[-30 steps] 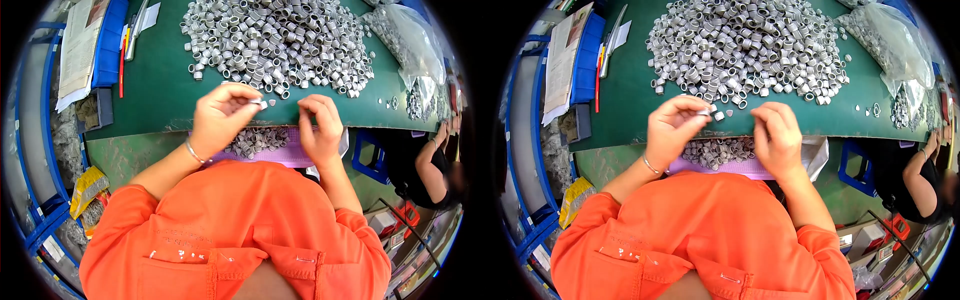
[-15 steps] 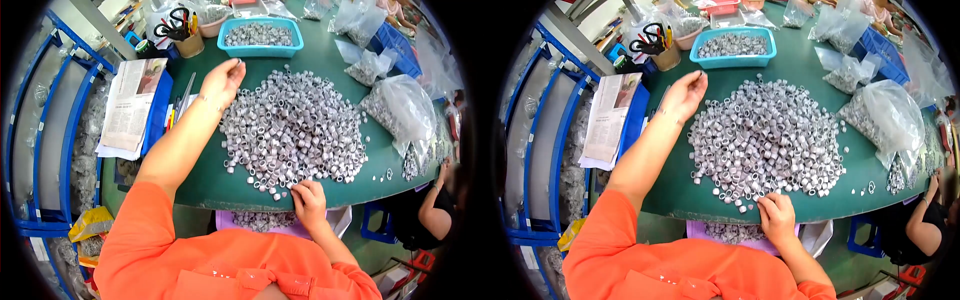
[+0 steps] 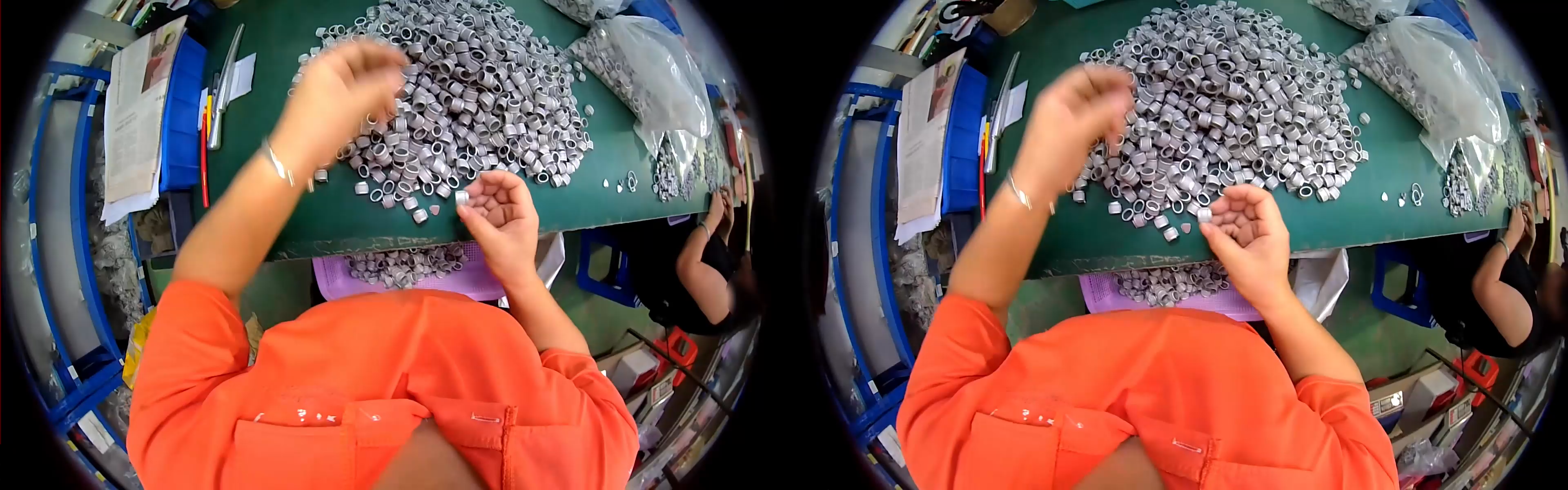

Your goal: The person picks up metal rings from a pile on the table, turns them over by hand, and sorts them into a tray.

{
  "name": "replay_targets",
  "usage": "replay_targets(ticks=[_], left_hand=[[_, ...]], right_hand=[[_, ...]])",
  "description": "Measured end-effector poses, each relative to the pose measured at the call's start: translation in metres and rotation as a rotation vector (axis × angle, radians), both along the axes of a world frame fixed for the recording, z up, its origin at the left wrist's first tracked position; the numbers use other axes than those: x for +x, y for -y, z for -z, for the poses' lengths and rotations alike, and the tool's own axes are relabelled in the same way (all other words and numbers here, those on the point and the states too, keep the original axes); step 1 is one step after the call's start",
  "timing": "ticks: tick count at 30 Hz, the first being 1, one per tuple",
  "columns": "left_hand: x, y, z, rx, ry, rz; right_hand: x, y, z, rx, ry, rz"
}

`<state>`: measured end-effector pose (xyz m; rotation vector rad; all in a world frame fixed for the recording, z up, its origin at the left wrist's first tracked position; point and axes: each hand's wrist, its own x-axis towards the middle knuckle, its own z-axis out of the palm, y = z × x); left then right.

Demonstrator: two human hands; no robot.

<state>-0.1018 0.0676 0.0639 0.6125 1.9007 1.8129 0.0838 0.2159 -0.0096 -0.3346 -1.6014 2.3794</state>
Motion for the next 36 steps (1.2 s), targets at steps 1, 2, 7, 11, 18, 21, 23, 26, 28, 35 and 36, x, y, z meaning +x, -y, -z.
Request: replay_targets(ticks=[1, 2, 7, 11, 18, 21, 23, 26, 28, 35, 36], left_hand=[[0.028, 0.004, -0.002, -0.127, 0.099, 0.069], [0.047, 0.008, 0.007, -0.114, 0.117, 0.169], [0.098, 0.013, 0.035, 0.082, 0.387, 0.153], [0.108, 0.018, 0.038, 0.085, 0.521, 0.061], [0.113, 0.025, 0.037, 0.132, 0.671, 0.075], [0.116, 0.025, 0.040, 0.133, 0.627, 0.078], [0.118, 0.025, 0.041, 0.131, 0.594, 0.069], [0.125, 0.023, 0.045, 0.151, 0.352, 0.031], [0.127, 0.026, 0.051, 0.111, -0.067, 0.044], [0.123, 0.047, 0.040, -0.123, -0.463, 0.264], [0.125, 0.049, 0.041, -0.134, -0.485, 0.251]], right_hand=[[0.000, 0.002, -0.001, 0.078, -0.014, -0.011], [0.000, 0.005, -0.005, 0.151, -0.032, -0.017], [0.006, 0.015, -0.011, 0.490, -0.138, -0.024], [0.011, 0.019, -0.008, 0.617, -0.207, 0.011], [0.019, 0.023, -0.012, 0.561, -0.205, 0.003], [0.021, 0.024, -0.011, 0.539, -0.204, -0.019], [0.022, 0.023, -0.009, 0.330, -0.090, -0.001], [0.023, 0.015, -0.015, 0.217, 0.141, -0.144], [0.024, 0.015, -0.015, 0.157, 0.197, -0.217], [0.026, 0.017, -0.012, 0.755, -0.293, -0.257], [0.028, 0.019, -0.012, 0.756, -0.271, -0.278]])
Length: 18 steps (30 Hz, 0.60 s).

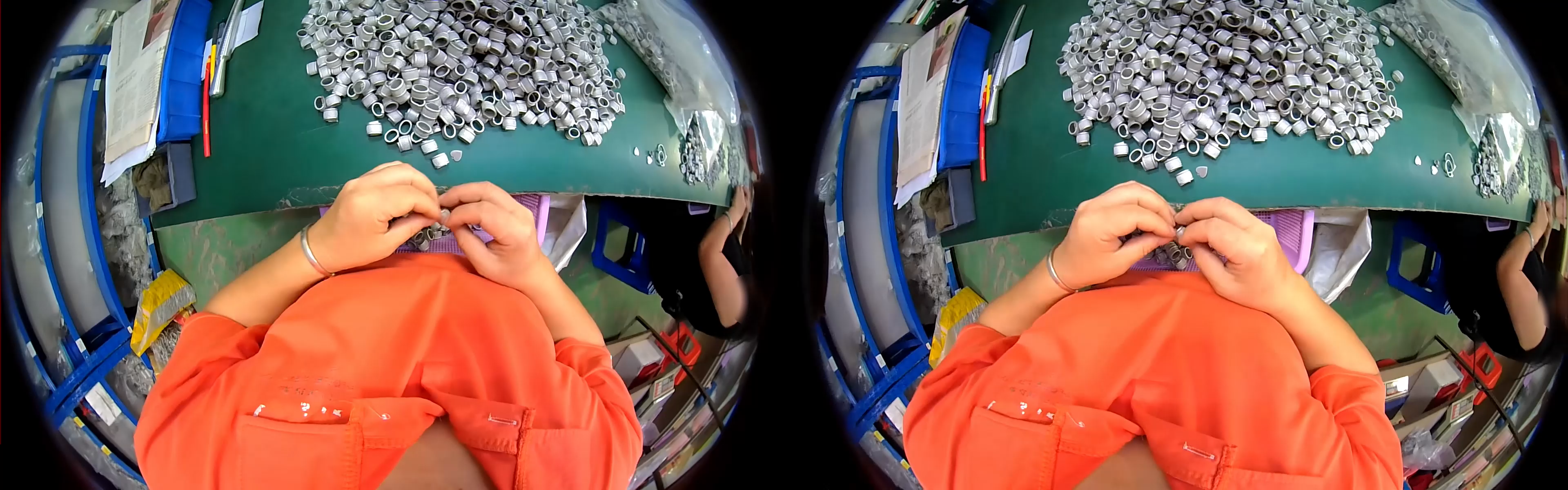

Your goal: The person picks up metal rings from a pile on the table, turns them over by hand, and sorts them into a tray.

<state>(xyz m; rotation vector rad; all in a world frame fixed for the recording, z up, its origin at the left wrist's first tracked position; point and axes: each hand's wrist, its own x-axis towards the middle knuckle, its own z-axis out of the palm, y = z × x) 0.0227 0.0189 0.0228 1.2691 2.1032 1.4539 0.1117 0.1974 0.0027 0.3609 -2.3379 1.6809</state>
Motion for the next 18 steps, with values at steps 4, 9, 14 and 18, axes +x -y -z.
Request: replay_targets(ticks=[4, 9, 14, 18], left_hand=[[0.000, 0.008, 0.013, -0.102, -0.092, -0.165], [-0.002, -0.009, 0.022, -0.186, -0.151, -0.312], [0.001, -0.011, 0.018, -0.038, 0.093, -0.246], [0.007, -0.012, 0.014, -0.009, 0.147, -0.256]], right_hand=[[-0.012, 0.005, 0.011, 0.208, -0.108, 0.194], [-0.030, 0.007, 0.018, 0.362, -0.022, 0.264], [-0.021, 0.002, 0.009, -0.461, 0.269, 0.144], [-0.012, -0.005, 0.010, -0.999, 0.577, 0.044]])
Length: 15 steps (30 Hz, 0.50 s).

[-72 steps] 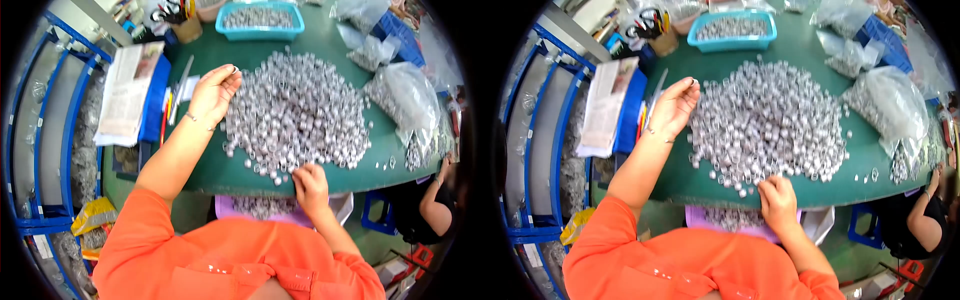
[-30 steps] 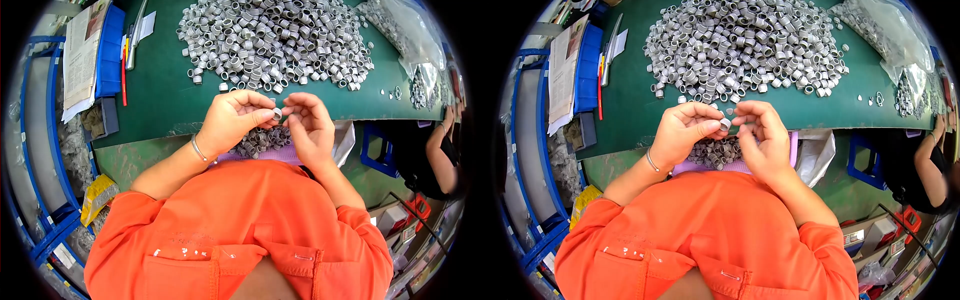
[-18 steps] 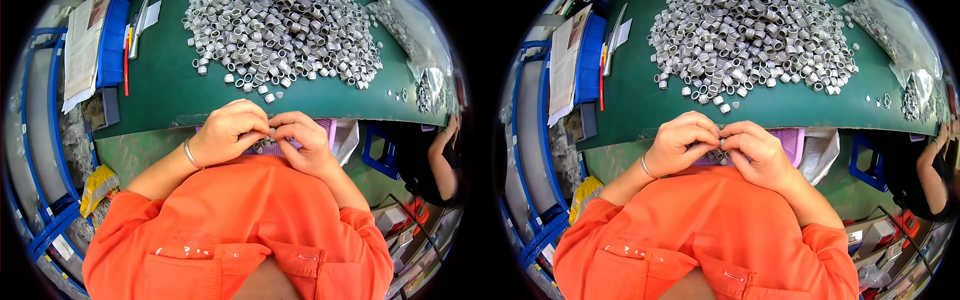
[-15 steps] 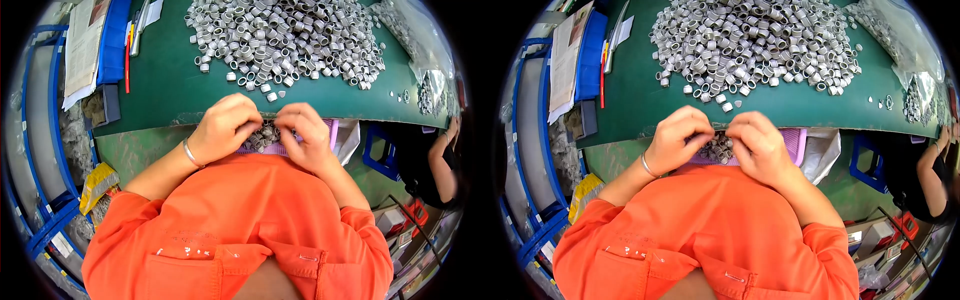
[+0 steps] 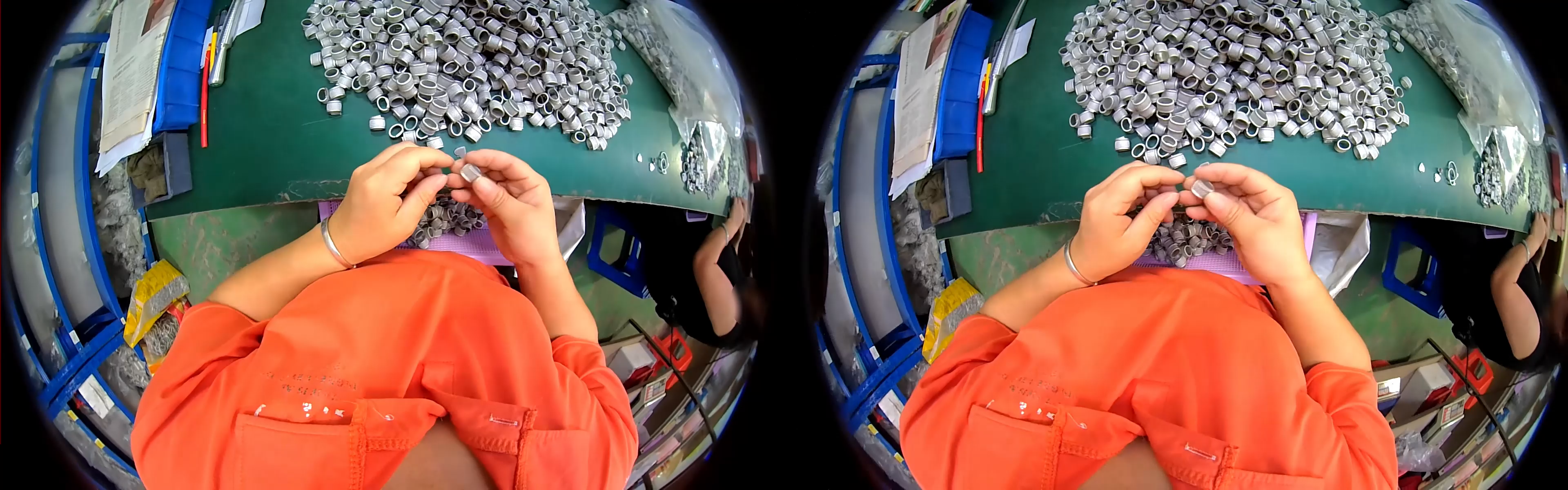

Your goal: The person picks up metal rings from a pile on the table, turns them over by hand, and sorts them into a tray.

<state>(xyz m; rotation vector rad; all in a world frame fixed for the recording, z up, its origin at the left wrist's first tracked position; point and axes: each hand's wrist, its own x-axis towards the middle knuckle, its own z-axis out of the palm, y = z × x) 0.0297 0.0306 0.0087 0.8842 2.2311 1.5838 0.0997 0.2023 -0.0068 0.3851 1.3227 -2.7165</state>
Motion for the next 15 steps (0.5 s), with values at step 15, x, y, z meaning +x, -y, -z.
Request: replay_targets(ticks=[15], left_hand=[[-0.001, -0.002, -0.009, 0.069, -0.224, 0.056]], right_hand=[[0.011, 0.006, 0.001, -0.301, 0.048, -0.038]])
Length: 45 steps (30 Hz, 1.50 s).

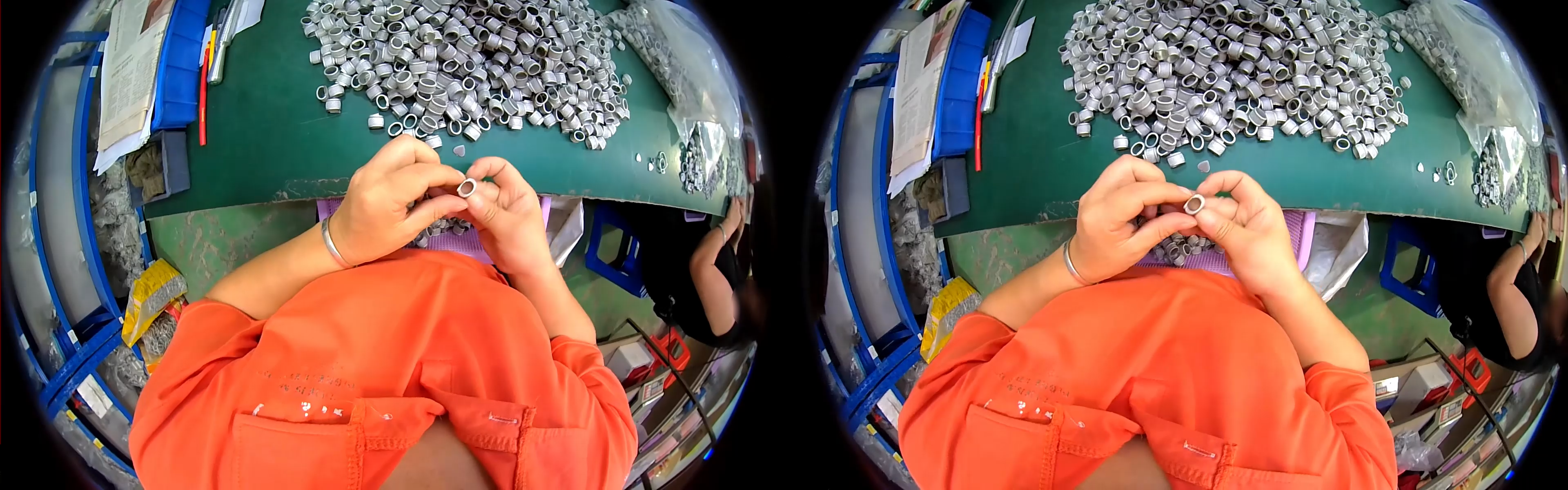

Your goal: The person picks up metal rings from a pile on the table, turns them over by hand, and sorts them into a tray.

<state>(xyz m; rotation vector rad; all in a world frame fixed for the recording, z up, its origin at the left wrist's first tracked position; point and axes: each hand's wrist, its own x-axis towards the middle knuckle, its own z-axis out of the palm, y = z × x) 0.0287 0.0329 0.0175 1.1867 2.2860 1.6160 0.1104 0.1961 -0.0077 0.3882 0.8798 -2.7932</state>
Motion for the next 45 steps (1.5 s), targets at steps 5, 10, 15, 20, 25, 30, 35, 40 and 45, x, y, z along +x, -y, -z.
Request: replay_targets(ticks=[5, 10, 15, 20, 25, 30, 35, 40, 45], left_hand=[[-0.005, 0.024, 0.003, -0.048, -0.116, 0.198], [-0.009, 0.035, 0.000, -0.312, -0.056, 0.154], [-0.017, 0.016, 0.016, -0.298, -0.146, -0.212], [-0.021, 0.016, 0.023, -0.305, -0.242, -0.199], [-0.017, 0.022, 0.020, -0.275, -0.108, -0.172], [-0.010, 0.024, 0.011, -0.149, 0.224, -0.149], [-0.008, 0.026, 0.011, 0.326, 1.181, -0.086], [-0.009, 0.030, 0.018, 0.482, 1.420, 0.026], [-0.008, 0.033, 0.018, 0.537, 1.475, 0.048]], right_hand=[[-0.001, 0.003, -0.006, 0.860, -0.299, -0.060], [-0.031, 0.010, 0.000, 1.587, -0.599, 0.195], [-0.047, 0.015, 0.008, 1.826, -0.699, 0.247], [-0.034, 0.015, 0.002, 1.443, -0.450, 0.233], [-0.023, 0.011, 0.006, 0.594, -0.262, 0.159], [-0.020, 0.009, 0.005, 0.395, -0.238, 0.141], [-0.017, 0.004, 0.004, 0.324, -0.168, 0.083], [-0.012, -0.002, 0.002, 0.217, -0.078, -0.018], [-0.010, 0.003, 0.001, 0.275, -0.147, 0.033]])
